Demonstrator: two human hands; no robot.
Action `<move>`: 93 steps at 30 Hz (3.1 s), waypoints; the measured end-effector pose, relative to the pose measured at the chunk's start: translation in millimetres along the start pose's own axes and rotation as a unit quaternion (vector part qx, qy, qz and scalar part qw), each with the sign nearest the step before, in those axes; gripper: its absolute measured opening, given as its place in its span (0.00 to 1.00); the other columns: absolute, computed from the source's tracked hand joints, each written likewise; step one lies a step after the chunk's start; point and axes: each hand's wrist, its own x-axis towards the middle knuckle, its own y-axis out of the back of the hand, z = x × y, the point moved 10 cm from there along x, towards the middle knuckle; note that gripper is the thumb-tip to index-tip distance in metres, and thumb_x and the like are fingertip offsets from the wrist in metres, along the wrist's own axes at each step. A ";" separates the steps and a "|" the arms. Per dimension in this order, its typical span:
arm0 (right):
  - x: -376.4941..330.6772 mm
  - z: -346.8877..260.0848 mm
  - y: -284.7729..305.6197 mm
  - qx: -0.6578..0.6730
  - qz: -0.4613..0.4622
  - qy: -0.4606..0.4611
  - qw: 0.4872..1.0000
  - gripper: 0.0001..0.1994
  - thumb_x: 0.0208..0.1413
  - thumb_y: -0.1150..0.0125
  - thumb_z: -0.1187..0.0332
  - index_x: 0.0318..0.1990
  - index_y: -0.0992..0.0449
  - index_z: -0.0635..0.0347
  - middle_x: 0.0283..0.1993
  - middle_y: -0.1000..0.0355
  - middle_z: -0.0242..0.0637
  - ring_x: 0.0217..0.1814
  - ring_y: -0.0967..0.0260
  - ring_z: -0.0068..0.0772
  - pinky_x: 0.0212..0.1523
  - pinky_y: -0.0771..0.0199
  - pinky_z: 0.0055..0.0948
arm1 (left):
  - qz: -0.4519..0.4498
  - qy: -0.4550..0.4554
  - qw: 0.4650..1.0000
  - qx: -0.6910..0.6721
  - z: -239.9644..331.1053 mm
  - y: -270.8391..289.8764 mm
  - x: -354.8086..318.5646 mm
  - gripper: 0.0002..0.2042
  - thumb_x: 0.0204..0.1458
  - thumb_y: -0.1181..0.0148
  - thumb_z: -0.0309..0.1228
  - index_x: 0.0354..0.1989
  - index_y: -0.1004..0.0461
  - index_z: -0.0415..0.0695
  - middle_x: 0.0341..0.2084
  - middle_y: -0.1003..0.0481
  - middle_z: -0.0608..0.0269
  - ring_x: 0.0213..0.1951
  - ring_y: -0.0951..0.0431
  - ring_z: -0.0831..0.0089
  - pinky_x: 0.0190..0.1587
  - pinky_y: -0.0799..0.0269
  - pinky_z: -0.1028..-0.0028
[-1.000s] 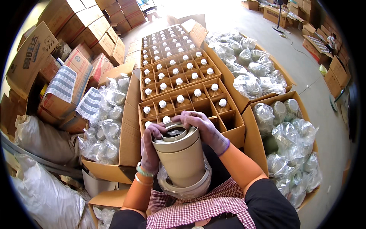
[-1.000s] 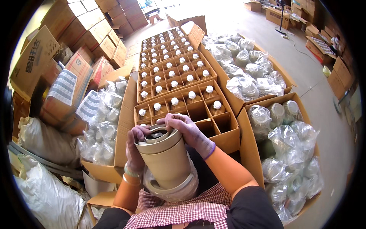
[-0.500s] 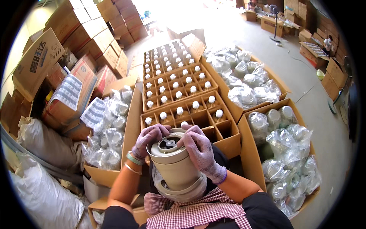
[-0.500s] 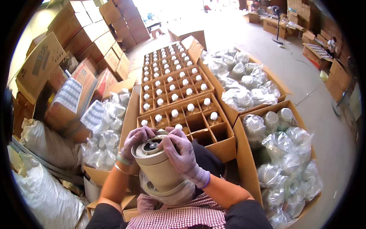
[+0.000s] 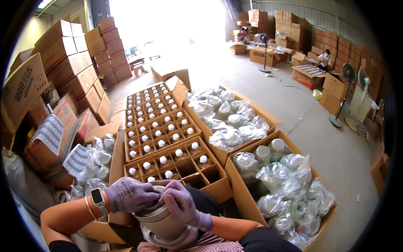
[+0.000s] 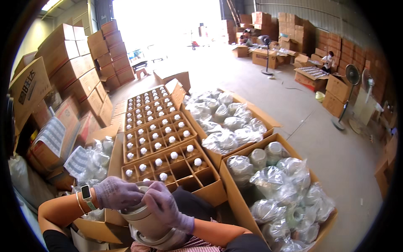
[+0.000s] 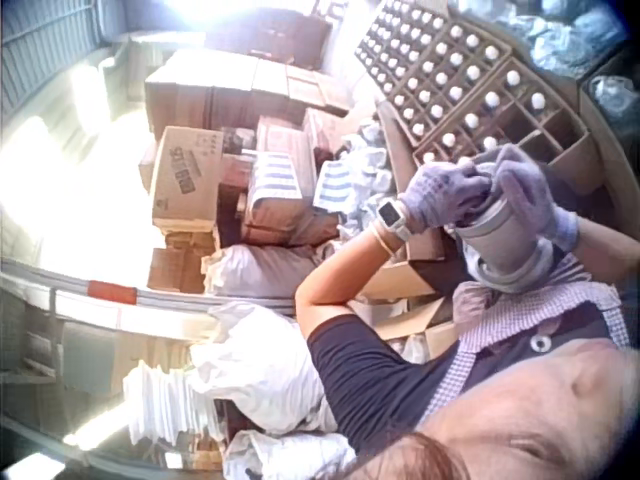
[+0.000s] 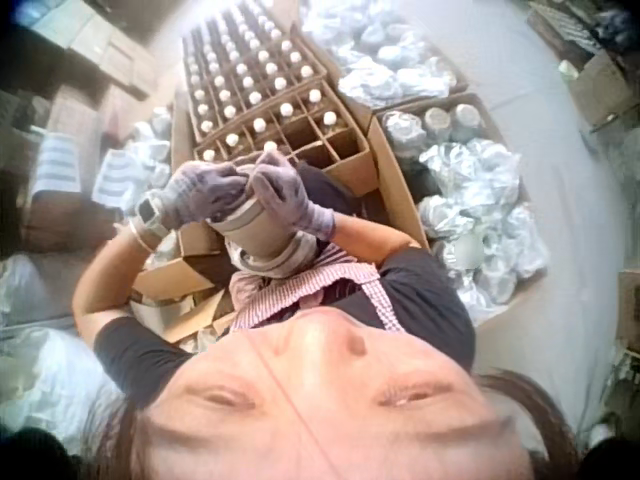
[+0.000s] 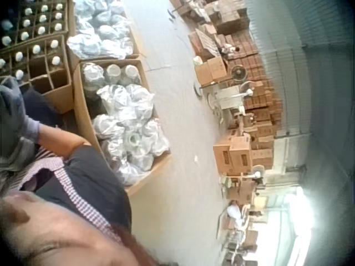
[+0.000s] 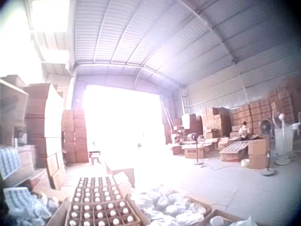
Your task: The person assembles industrial canister components by inserting a cylindrical silver filter into a plastic housing, securing it with a locking cap, and placing the assembled unit into a plastic bag.
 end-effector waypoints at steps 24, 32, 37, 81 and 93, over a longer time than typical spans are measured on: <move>13.5 35.0 -24.8 -0.104 -0.010 -0.006 0.994 0.04 0.61 0.41 0.73 0.36 0.25 0.64 0.37 0.29 0.45 0.40 0.29 0.50 0.44 0.30 0.44 | -0.191 0.422 0.882 -0.086 -87.5 -58.8 -10.9 0.28 0.59 0.50 0.54 0.41 0.14 0.41 0.40 0.16 0.43 0.47 0.16 0.47 0.51 0.22 0.56; 12.3 145.0 -28.0 0.441 -0.124 -0.224 0.860 0.22 0.53 0.23 0.48 0.36 0.22 0.58 0.47 0.30 0.31 0.71 0.39 0.38 0.71 0.43 0.41 | 0.449 0.310 0.810 -0.214 -9.6 -26.1 -57.3 0.14 0.63 0.40 0.42 0.37 0.23 0.42 0.35 0.25 0.59 0.49 0.22 0.59 0.63 0.32 0.59; 17.0 -14.3 -66.6 -0.339 -0.015 0.035 0.940 0.15 0.43 0.20 0.58 0.30 0.22 0.55 0.37 0.30 0.38 0.46 0.30 0.47 0.54 0.31 0.46 | 0.450 0.028 0.319 -0.834 -98.6 -175.4 -47.4 0.27 0.68 0.45 0.52 0.51 0.24 0.35 0.43 0.25 0.60 0.60 0.28 0.66 0.68 0.35 0.62; 1.8 -105.7 32.7 -0.285 -0.418 -0.033 0.862 0.12 0.58 0.30 0.63 0.47 0.16 0.52 0.31 0.23 0.30 0.36 0.25 0.33 0.48 0.28 0.35 | 0.219 -0.005 0.618 -0.755 -3.0 -207.1 44.1 0.38 0.63 0.43 0.60 0.68 0.33 0.39 0.60 0.25 0.58 0.63 0.28 0.70 0.69 0.37 0.65; -24.4 -147.3 -40.4 -0.349 -0.562 0.265 0.701 0.18 0.57 0.35 0.51 0.42 0.24 0.56 0.31 0.28 0.29 0.40 0.27 0.36 0.51 0.28 0.37 | 0.367 0.186 0.597 -0.689 3.7 -252.6 -29.6 0.10 0.53 0.39 0.25 0.41 0.20 0.34 0.37 0.18 0.65 0.37 0.20 0.80 0.41 0.23 0.78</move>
